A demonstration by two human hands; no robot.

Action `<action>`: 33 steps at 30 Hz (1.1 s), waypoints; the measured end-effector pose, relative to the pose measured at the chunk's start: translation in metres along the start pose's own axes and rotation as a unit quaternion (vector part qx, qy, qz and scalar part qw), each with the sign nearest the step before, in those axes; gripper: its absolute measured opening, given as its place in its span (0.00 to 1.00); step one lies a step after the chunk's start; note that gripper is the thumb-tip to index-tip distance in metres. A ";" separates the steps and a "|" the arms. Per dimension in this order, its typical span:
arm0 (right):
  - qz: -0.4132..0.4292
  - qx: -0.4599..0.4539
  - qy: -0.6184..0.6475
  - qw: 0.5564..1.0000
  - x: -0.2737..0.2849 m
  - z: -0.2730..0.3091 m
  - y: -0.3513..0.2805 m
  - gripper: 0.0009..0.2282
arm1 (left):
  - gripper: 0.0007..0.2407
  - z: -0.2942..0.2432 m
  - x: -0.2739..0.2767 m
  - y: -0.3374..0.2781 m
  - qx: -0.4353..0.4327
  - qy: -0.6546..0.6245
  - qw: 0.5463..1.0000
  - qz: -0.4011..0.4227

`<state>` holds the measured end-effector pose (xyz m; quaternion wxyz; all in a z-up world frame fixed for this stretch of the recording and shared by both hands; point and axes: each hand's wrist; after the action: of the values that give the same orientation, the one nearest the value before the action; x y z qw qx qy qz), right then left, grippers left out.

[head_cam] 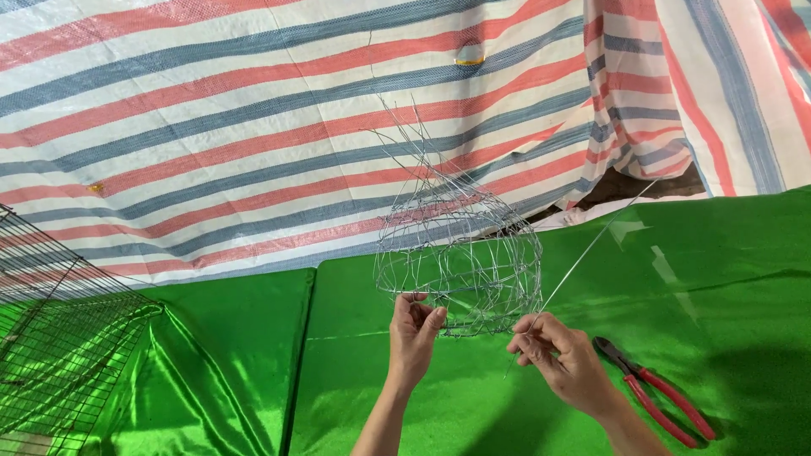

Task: Constructing a wire mesh structure by cutting and bending thin metal wires using pliers.

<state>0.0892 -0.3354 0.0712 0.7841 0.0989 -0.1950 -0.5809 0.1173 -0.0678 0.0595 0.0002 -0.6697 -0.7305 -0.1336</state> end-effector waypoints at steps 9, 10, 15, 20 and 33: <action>0.010 0.027 0.017 0.999 0.002 -0.017 -0.003 0.06 | 0.11 0.013 -0.007 -0.009 -0.012 0.043 0.999 0.001; 0.009 0.027 0.017 0.999 0.002 -0.019 -0.004 0.06 | 0.11 0.015 -0.008 -0.011 -0.012 0.042 0.999 0.003; 0.007 0.015 -0.002 1.000 -0.002 -0.027 -0.014 0.06 | 0.11 0.019 -0.009 -0.020 -0.032 0.063 0.998 0.003; 0.027 0.014 -0.044 0.999 -0.013 -0.031 -0.029 0.06 | 0.12 0.030 -0.011 -0.025 -0.023 0.091 0.996 0.002; 0.080 -0.004 -0.123 0.989 -0.040 -0.076 -0.085 0.07 | 0.13 0.032 -0.013 -0.032 -0.043 0.100 0.994 0.002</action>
<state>0.0372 -0.3283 -0.0374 0.7984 0.0078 -0.2952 -0.5247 0.0936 -0.0762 0.0200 0.0448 -0.6539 -0.7190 -0.2312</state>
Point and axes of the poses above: each hand's wrist, its own y-axis towards the middle knuckle, its own x-axis out of the back of the hand, z = x × y, and after that the axes turned 8 degrees about y, right-handed
